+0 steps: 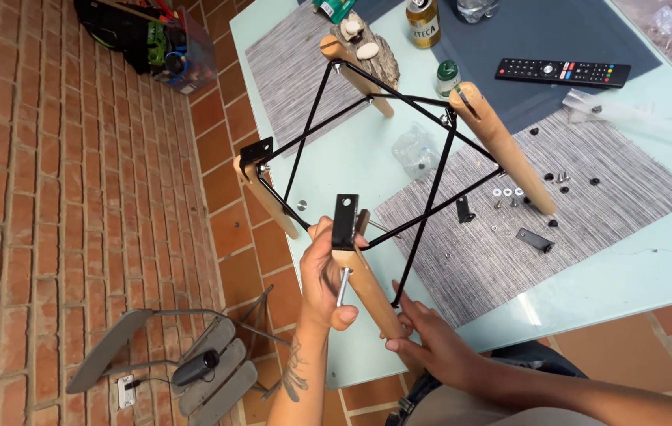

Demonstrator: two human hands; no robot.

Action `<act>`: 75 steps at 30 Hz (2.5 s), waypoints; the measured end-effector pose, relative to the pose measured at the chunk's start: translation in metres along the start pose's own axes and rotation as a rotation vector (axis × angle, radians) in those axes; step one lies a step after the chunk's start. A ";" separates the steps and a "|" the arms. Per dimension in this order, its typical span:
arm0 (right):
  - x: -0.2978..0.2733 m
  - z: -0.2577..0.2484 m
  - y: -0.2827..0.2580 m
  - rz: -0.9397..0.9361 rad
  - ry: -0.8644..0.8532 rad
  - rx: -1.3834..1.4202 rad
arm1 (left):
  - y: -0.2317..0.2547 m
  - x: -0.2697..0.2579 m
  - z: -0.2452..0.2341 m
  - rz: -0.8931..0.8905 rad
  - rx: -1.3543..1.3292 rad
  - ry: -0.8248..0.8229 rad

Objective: Assembling a chair by attaching wooden legs to a metal frame using bolts and a tool

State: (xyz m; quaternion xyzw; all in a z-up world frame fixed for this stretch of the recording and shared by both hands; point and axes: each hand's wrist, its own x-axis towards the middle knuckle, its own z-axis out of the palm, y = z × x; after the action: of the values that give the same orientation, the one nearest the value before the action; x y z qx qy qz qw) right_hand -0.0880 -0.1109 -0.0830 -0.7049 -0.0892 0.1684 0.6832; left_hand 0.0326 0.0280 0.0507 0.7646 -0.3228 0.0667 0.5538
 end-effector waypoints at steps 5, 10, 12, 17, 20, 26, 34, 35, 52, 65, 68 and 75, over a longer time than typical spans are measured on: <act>0.004 0.005 0.019 -0.021 -0.005 -0.062 | -0.005 -0.006 0.000 -0.001 -0.028 0.019; 0.003 0.000 0.016 0.011 -0.001 -0.073 | -0.007 -0.012 -0.003 0.004 -0.082 0.049; 0.005 0.002 0.025 -0.035 0.037 -0.100 | -0.008 -0.012 -0.003 0.018 -0.116 0.093; 0.003 -0.001 0.036 -0.043 0.007 -0.183 | -0.006 -0.018 -0.003 0.024 -0.090 0.090; 0.006 -0.004 0.045 -0.101 0.010 -0.261 | -0.005 -0.019 -0.003 0.020 -0.091 0.084; 0.011 -0.013 0.043 -0.180 -0.013 -0.229 | -0.004 -0.018 -0.001 0.009 -0.116 0.093; 0.013 -0.020 0.036 -0.166 -0.069 -0.176 | -0.009 -0.017 -0.004 0.018 -0.155 0.105; 0.014 -0.020 0.033 -0.156 -0.079 -0.191 | -0.011 -0.018 -0.004 0.025 -0.148 0.111; 0.015 -0.022 0.042 -0.236 0.079 -0.101 | -0.005 -0.003 0.001 0.003 -0.105 0.105; 0.016 -0.042 0.033 -0.255 0.115 -0.323 | -0.013 0.015 0.006 -0.005 -0.047 0.041; 0.014 -0.055 0.016 -0.222 0.074 -0.364 | -0.014 0.019 0.013 -0.032 -0.021 0.045; -0.002 -0.086 0.023 -0.183 0.282 -0.600 | -0.025 0.032 0.067 -0.068 0.043 0.145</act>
State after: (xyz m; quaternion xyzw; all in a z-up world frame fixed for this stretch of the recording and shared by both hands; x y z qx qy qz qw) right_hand -0.0612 -0.1932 -0.1048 -0.8798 -0.1026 -0.0264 0.4634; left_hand 0.0546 -0.0402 0.0201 0.7801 -0.2540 0.1101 0.5610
